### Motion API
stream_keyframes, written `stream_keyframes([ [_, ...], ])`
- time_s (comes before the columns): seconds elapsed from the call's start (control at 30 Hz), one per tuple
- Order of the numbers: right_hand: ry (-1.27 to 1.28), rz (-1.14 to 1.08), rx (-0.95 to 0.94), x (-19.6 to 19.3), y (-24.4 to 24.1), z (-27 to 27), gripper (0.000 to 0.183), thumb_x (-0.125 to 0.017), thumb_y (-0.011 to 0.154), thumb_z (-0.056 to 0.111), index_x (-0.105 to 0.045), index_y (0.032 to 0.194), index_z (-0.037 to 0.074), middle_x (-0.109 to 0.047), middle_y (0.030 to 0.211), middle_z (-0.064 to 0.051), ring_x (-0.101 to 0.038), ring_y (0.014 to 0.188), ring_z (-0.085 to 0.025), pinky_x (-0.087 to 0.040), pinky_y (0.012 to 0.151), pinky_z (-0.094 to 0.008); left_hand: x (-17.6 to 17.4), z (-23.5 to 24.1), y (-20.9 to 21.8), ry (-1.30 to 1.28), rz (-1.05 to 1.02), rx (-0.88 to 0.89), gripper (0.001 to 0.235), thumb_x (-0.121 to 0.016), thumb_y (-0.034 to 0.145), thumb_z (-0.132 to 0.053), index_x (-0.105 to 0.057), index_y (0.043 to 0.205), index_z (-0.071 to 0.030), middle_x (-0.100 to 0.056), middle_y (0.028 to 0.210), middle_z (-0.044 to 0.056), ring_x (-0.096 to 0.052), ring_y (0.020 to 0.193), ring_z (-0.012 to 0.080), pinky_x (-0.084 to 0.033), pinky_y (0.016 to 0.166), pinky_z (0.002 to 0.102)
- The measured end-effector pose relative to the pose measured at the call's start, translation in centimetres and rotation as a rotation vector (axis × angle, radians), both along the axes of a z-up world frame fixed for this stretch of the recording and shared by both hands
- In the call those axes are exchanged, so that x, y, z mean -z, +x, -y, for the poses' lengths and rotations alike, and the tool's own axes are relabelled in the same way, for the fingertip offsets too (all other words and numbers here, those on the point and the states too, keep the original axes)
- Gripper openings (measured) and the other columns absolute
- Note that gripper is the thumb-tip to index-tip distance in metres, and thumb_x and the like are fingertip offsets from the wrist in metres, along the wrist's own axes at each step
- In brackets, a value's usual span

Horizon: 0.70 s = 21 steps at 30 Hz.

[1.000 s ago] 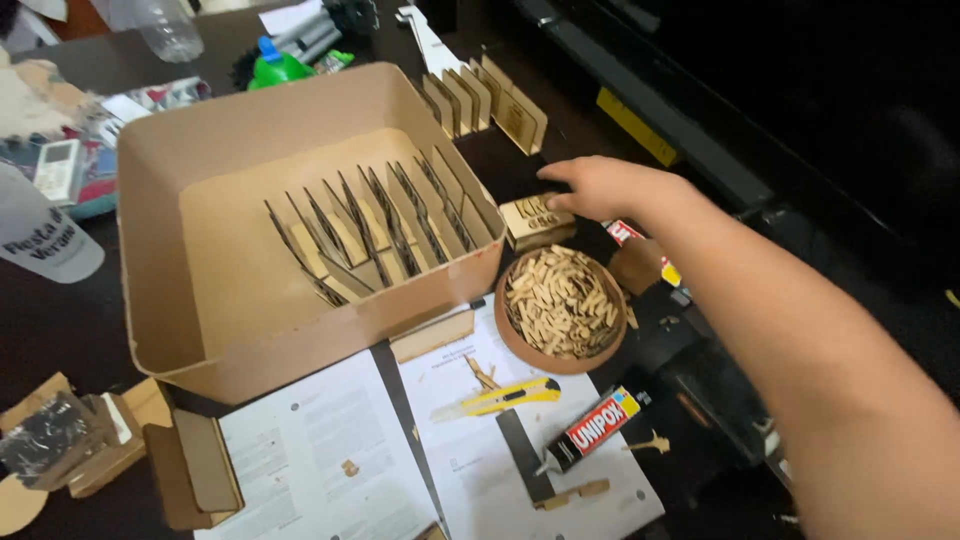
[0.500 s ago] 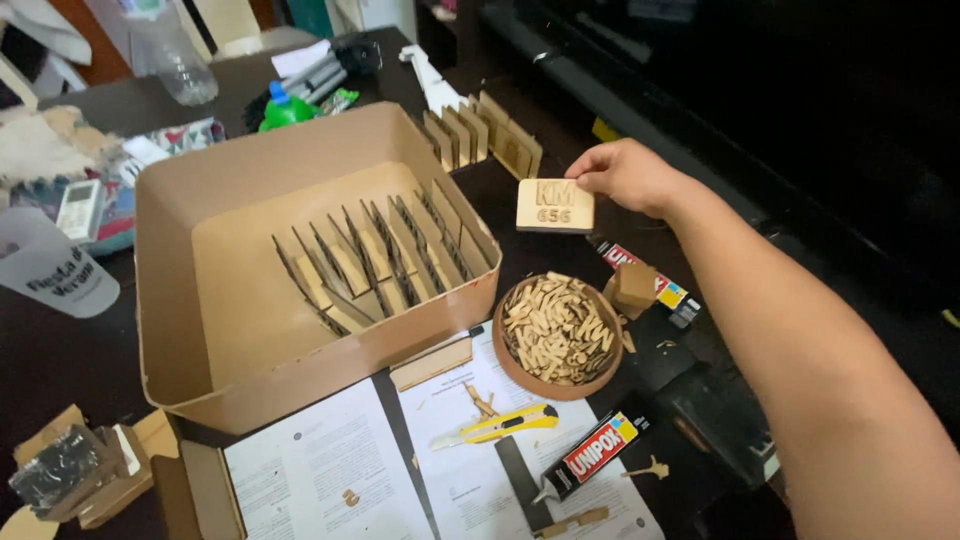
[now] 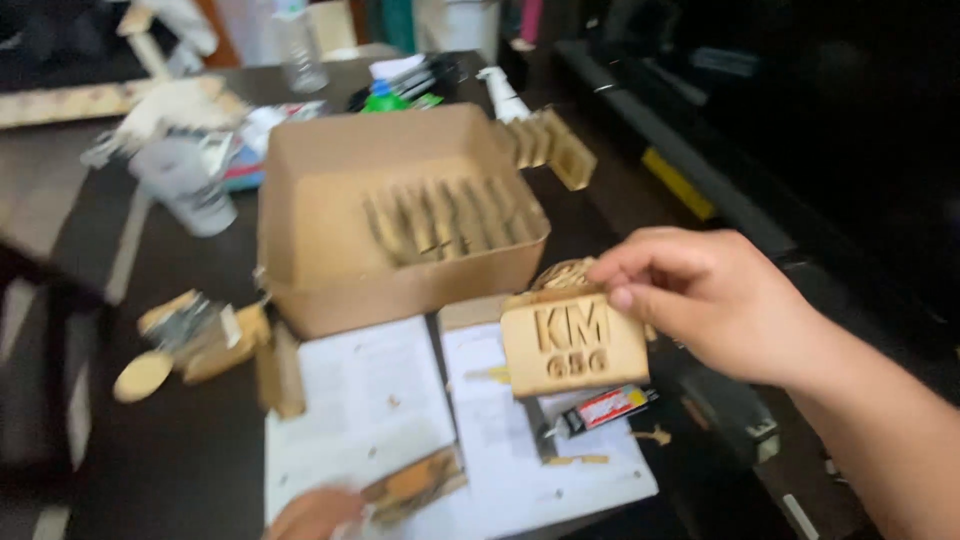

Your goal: Assembling a wooden model or display using glue and a cutter while following printed instructions.

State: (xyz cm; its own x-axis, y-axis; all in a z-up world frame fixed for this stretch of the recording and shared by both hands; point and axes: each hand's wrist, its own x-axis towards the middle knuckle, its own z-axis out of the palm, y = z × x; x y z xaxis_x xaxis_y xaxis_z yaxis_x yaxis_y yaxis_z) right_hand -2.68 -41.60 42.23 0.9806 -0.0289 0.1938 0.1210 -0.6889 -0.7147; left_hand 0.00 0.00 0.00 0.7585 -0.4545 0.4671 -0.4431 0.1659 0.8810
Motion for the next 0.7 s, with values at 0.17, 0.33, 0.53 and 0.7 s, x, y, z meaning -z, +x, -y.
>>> stream_keyframes([
  [0.17, 0.117, 0.056, -0.159, 1.5, -4.2, -6.7, 0.02, -0.075, 0.08, 0.008, -0.079, 0.099, 0.005, -0.068, 0.068, -0.003, -0.063, 0.056, -0.009, -0.055, 0.05, -0.019, -26.8, 9.9, -7.2, -0.316, -0.357, 0.21, 0.105, -0.083, 0.086, -0.03, -0.008, 0.157, -0.012, -0.034, 0.158, 0.013, -0.054, 0.131, 0.0282, -0.05, 0.098, 0.039],
  [0.33, -0.034, 0.215, -0.262, 2.4, -6.5, -10.2, 0.014, -0.069, 0.084, 0.014, -0.075, 0.097, 0.01, -0.077, 0.092, -0.002, -0.071, 0.074, -0.009, -0.055, 0.063, -0.019, -30.7, 10.6, -9.0, -0.545, -0.523, 0.245, 0.081, -0.075, 0.089, -0.019, -0.026, 0.151, -0.003, -0.05, 0.144, 0.016, -0.054, 0.128, 0.025, -0.046, 0.108, 0.041],
  [0.53, -0.16, 0.456, -0.321, 3.2, -7.4, -10.6, 0.018, -0.072, 0.083, 0.011, -0.07, 0.1, 0.005, -0.068, 0.094, -0.009, -0.067, 0.064, -0.011, -0.055, 0.069, -0.023, -30.1, 9.6, -10.2, -0.348, -0.415, 0.028, 0.071, -0.076, 0.081, -0.011, -0.041, 0.142, 0.001, -0.066, 0.125, 0.015, -0.067, 0.111, 0.0208, -0.057, 0.096, 0.035],
  [0.7, -0.036, 0.487, -0.321, 5.6, -8.5, -9.5, 0.035, -0.077, 0.076, 0.014, -0.066, 0.106, 0.0, -0.07, 0.085, -0.009, -0.067, 0.069, -0.013, -0.057, 0.071, -0.024, -26.3, 7.0, -8.6, 0.227, 0.782, -0.317, 0.047, -0.069, 0.099, -0.019, -0.046, 0.139, -0.013, -0.053, 0.146, 0.015, -0.061, 0.135, 0.0354, -0.059, 0.106, 0.04],
])
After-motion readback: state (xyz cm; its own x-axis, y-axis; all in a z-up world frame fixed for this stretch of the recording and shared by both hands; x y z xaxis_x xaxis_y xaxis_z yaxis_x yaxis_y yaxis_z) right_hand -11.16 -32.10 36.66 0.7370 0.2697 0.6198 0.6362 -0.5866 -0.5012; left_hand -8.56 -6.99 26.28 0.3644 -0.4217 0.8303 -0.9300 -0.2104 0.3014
